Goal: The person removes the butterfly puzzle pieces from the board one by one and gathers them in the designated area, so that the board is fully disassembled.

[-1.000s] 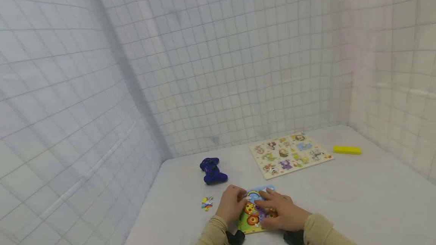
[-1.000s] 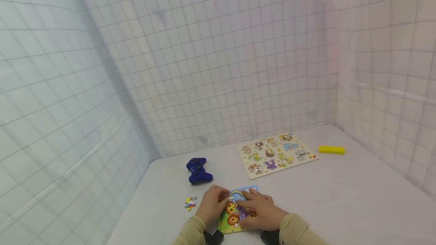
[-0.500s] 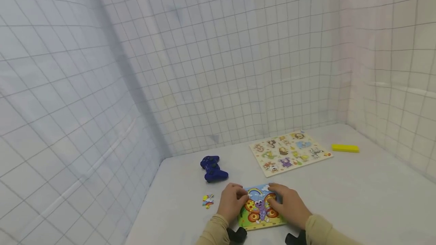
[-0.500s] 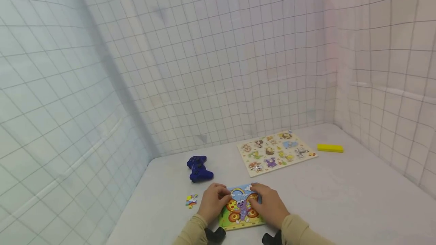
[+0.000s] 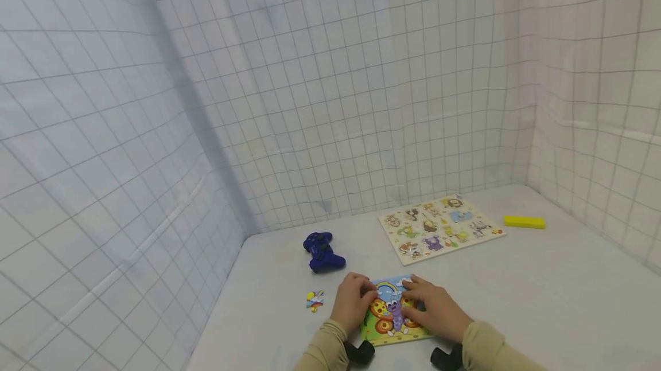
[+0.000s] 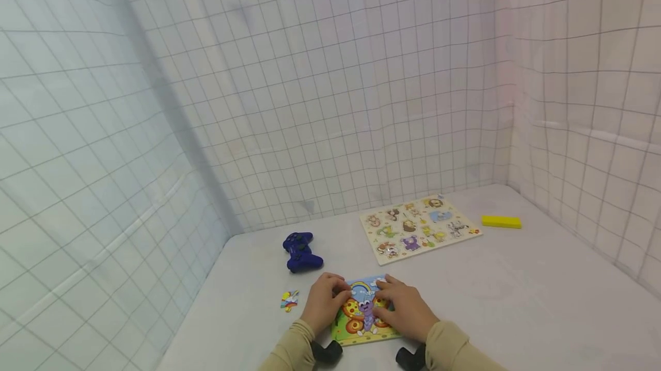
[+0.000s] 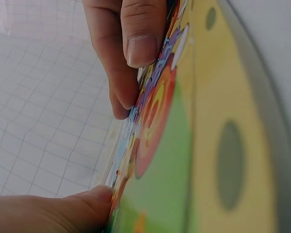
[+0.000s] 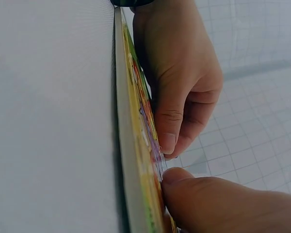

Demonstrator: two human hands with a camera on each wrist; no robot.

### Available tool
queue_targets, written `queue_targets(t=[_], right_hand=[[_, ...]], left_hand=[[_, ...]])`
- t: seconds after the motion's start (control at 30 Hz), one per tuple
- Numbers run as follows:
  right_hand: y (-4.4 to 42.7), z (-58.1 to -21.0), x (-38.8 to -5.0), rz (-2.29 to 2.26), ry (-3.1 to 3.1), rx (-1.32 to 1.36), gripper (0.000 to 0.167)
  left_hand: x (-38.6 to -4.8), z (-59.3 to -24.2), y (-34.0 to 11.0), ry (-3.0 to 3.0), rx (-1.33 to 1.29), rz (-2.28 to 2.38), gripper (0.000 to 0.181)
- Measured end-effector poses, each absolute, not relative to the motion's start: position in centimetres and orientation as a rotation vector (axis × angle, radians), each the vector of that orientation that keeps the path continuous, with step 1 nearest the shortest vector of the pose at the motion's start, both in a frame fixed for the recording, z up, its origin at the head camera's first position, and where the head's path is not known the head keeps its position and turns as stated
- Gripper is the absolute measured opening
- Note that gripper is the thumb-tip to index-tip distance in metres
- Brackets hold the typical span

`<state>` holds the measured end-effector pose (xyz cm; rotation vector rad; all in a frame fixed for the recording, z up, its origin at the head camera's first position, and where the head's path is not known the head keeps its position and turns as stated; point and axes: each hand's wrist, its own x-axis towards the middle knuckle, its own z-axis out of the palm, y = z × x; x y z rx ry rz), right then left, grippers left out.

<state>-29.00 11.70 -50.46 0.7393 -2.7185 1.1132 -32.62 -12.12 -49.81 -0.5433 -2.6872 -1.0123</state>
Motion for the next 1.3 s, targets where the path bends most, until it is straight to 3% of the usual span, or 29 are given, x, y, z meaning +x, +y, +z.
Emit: queue_targets(t=[0.57, 1.3], right_hand=[[12.08, -50.46, -29.07, 1.118, -2.678, 0.849, 0.033], [12.11, -50.5, -29.12, 1.099, -2.693, 0.838, 0.032]], left_hand=[[-32.45, -49.96, -12.11, -2.657, -0.592, -1.046, 0.003], [-33.07, -49.98, -11.51, -2.673, -0.614, -1.073, 0.014]])
